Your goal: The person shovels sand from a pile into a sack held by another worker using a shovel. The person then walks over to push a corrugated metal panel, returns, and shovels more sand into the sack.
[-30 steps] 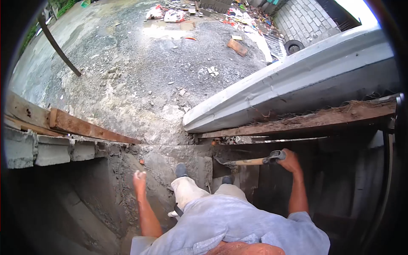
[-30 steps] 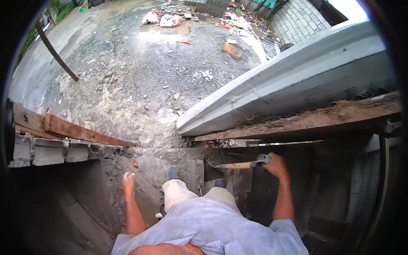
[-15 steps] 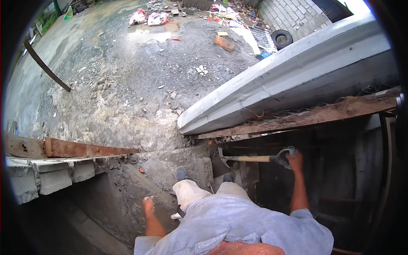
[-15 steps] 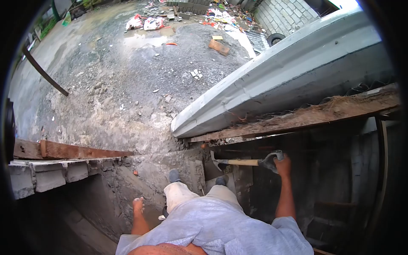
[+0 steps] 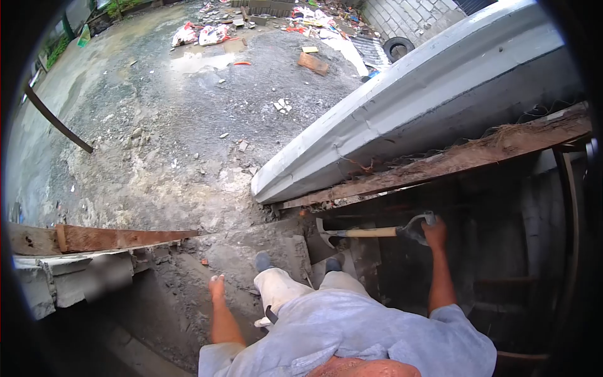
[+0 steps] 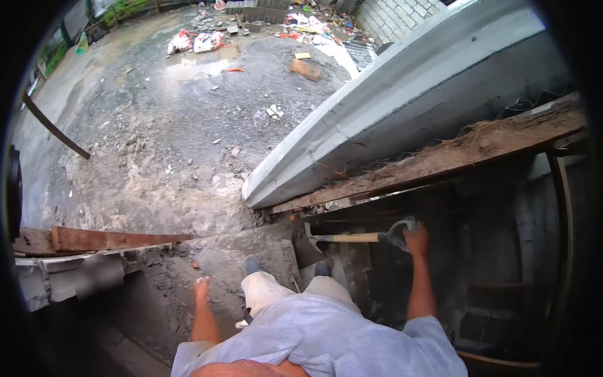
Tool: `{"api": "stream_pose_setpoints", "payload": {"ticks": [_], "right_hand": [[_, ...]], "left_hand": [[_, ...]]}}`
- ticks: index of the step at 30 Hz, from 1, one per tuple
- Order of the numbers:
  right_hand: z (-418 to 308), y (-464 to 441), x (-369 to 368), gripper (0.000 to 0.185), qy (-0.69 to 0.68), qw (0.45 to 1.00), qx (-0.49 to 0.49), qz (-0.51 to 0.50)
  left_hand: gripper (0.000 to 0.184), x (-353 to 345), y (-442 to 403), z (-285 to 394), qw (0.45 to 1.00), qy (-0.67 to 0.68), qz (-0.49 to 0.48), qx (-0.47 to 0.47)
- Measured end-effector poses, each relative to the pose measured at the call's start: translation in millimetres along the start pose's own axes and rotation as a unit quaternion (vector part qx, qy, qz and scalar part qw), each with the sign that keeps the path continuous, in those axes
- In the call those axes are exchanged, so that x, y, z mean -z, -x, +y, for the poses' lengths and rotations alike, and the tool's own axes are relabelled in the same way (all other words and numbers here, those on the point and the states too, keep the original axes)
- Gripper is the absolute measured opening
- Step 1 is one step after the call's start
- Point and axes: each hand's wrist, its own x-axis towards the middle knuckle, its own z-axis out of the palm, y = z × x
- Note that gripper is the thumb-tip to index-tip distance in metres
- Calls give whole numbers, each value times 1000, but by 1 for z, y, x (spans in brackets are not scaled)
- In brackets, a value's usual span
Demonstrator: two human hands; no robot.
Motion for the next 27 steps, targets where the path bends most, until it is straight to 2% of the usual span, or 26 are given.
{"api": "stream_pose_setpoints", "payload": {"ticks": [2, 4, 5, 7, 8, 10, 13, 16, 18, 19, 21, 23, 25, 27], "right_hand": [[12, 4, 3, 41, -8, 1000, 4, 13], [31, 7, 2, 39, -18, 999, 9, 28], [45, 7, 1, 38, -22, 1000, 1, 21], [79, 8, -5, 36, -29, 999, -8, 13], [97, 8, -9, 41, -25, 999, -39, 17], [115, 8, -9, 47, -18, 997, -70, 22], [132, 1, -6, 54, -14, 995, -95, 3], [147, -18, -13, 54, -3, 996, -89, 16], [173, -37, -27, 43, 1, 995, 11, 97], [177, -46, -25, 43, -4, 995, 14, 97], [172, -63, -15, 49, -50, 998, -23, 13], [190, -79, -21, 49, -72, 997, -26, -13], [209, -83, -26, 50, -92, 994, -35, -43], [224, -79, -29, 45, -131, 991, 28, -12]], "left_hand": [[49, -37, -12, -10, 999, -12, -33, -32], [30, -72, -15, -18, 995, -51, -23, -80], [30, -84, -7, -12, 995, -51, -25, -81], [53, -101, 15, 11, 987, -127, -99, -22], [53, -107, 21, 20, 987, -127, -97, -26], [53, -118, 30, 25, 953, -263, -91, -117], [54, -132, 14, 40, 962, -235, -96, -102], [54, -151, 24, 91, 961, -192, -83, -181], [53, -170, 38, 127, 951, -163, -73, -251], [53, -178, 71, 162, 941, -166, -68, -287], [58, -203, 104, 196, 931, -136, -70, -332], [68, -225, 152, 231, 921, -136, -95, -353], [82, -250, 201, 255, 885, -160, -64, -433], [92, -274, 244, 276, 827, -159, -28, -539]]}}
